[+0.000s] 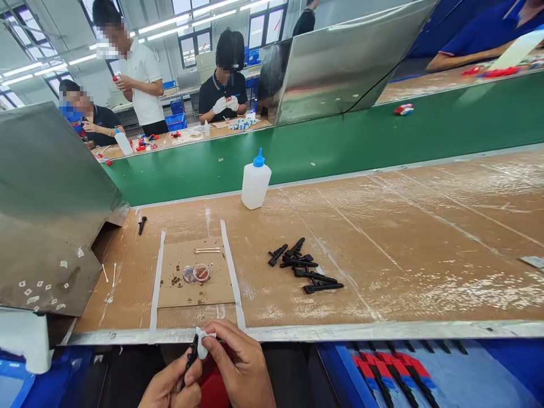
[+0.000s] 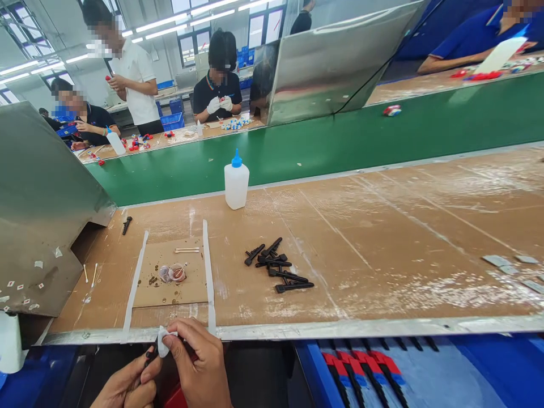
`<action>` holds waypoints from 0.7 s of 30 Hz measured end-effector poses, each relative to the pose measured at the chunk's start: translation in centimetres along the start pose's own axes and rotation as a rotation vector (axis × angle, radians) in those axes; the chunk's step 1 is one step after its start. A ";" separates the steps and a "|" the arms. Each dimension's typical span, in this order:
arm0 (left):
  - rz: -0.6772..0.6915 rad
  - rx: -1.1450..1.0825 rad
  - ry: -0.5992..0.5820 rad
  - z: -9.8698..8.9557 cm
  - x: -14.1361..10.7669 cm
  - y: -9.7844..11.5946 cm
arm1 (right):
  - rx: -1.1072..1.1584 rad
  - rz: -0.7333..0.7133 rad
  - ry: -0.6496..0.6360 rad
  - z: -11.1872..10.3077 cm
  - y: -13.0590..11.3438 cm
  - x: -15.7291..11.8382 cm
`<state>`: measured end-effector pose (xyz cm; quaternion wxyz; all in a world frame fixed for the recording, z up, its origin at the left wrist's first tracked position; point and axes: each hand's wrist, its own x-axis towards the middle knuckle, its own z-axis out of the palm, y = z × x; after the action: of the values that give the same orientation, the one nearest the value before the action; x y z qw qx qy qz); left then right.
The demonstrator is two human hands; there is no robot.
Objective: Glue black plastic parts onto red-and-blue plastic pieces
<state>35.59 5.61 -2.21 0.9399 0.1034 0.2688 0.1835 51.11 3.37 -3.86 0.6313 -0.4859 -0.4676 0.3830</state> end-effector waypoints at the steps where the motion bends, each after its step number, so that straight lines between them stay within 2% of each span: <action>1: -0.002 0.006 -0.016 -0.1 -0.1 0.0 | 0.044 0.051 0.033 0.2 0.3 -0.2; 5: -0.017 0.011 -0.073 -0.1 -0.5 0.1 | 0.318 0.267 0.189 0.3 1.6 -0.7; 8: -0.002 -0.039 -0.095 0.4 -0.8 0.4 | 0.483 0.339 0.278 -0.2 1.9 -0.7; 11: 0.019 -0.085 -0.122 1.0 -1.0 0.6 | 0.556 0.375 0.230 -0.3 1.2 -0.9; 16: 0.004 -0.122 -0.116 1.4 -1.1 0.8 | 0.488 0.183 0.129 0.5 0.2 -1.4; 21: -0.020 -0.106 -0.088 1.1 -1.1 0.6 | 0.206 -0.068 0.045 0.3 0.5 -1.1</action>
<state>35.15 5.62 -0.65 0.9567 0.0587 0.2182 0.1834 50.54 2.52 -4.53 0.7010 -0.4108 -0.4276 0.3962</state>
